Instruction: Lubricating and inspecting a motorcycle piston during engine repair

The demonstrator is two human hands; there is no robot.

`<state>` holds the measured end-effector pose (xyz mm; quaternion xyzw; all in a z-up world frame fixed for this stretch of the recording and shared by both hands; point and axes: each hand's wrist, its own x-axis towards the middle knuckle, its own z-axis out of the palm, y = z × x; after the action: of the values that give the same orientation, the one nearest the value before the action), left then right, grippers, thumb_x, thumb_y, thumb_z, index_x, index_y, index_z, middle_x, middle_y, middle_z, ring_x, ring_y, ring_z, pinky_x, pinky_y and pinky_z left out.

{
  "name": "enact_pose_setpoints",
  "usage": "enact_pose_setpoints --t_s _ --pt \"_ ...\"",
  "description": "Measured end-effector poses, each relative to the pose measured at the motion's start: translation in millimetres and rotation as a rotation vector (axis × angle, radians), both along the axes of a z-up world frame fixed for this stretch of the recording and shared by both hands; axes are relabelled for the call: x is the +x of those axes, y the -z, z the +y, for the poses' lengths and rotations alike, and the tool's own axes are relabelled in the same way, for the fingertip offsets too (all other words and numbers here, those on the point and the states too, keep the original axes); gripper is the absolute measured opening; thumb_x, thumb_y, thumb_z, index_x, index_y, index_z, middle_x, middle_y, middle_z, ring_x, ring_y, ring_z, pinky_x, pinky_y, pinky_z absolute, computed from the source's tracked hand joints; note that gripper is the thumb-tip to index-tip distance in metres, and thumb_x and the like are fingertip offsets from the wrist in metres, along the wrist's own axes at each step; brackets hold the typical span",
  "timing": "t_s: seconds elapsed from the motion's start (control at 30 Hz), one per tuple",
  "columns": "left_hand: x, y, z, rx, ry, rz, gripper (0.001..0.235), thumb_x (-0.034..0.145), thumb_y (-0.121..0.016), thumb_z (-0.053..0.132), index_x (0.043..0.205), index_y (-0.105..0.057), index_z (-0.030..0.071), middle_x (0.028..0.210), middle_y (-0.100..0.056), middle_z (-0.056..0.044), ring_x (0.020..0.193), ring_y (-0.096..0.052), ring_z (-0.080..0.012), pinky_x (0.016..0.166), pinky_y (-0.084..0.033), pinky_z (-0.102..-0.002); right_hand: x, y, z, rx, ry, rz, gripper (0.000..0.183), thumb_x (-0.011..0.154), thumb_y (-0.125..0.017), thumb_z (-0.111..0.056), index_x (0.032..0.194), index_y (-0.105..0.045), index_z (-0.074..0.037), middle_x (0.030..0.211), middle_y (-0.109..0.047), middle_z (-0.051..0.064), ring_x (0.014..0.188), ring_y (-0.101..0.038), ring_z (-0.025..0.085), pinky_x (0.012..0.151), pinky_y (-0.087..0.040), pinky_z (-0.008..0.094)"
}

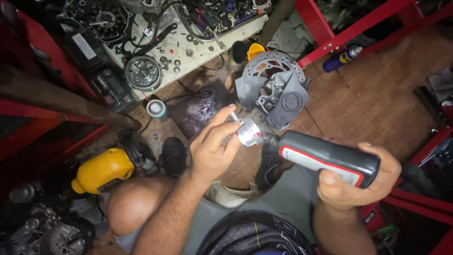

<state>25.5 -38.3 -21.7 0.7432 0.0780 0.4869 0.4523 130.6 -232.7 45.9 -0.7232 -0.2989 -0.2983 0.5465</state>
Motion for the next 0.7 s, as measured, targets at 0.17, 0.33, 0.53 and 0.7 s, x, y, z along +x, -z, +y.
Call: enact_pose_setpoints --t_s 0.17,0.33,0.53,0.7 --pt "2 7 -7 -0.194 0.033 0.032 0.020 0.089 -0.076 0.000 0.107 -0.066 -0.001 0.127 -0.068 -0.027 0.110 -0.074 -0.0299 0.095 -0.062 -0.034 8 6 -4 -0.006 0.069 0.111 0.076 0.082 -0.066 -0.062 0.118 -0.053 0.003 0.103 -0.052 0.012 0.092 -0.052 0.024 0.086 -0.042 0.035" --pt "20 63 -19 -0.782 0.294 -0.163 0.025 0.092 -0.068 -0.007 0.113 -0.060 0.002 0.133 -0.062 -0.034 0.130 -0.063 -0.0333 0.106 -0.055 -0.040 15 26 11 0.521 -0.204 0.401 0.065 0.073 -0.088 -0.041 0.117 -0.056 -0.006 0.093 -0.062 0.005 0.079 -0.061 0.014 0.073 -0.052 0.026" --pt "26 77 -27 -1.562 0.251 -0.139 0.027 0.082 -0.076 0.005 0.102 -0.061 0.014 0.090 -0.074 -0.011 0.078 -0.073 -0.0258 0.064 -0.058 -0.030 2 34 -4 -0.011 0.090 0.200 0.079 0.080 -0.067 -0.065 0.121 -0.054 0.002 0.111 -0.054 0.013 0.095 -0.055 0.022 0.088 -0.046 0.033" --pt "37 69 -34 -1.746 0.390 -0.256 0.039 0.091 -0.063 0.008 0.128 -0.064 -0.001 0.122 -0.072 -0.023 0.081 -0.072 -0.0132 0.070 -0.059 -0.020 0 55 -6 -0.002 -0.036 0.170 0.072 0.077 -0.078 -0.047 0.124 -0.051 0.001 0.114 -0.059 0.015 0.089 -0.071 0.026 0.085 -0.051 0.031"
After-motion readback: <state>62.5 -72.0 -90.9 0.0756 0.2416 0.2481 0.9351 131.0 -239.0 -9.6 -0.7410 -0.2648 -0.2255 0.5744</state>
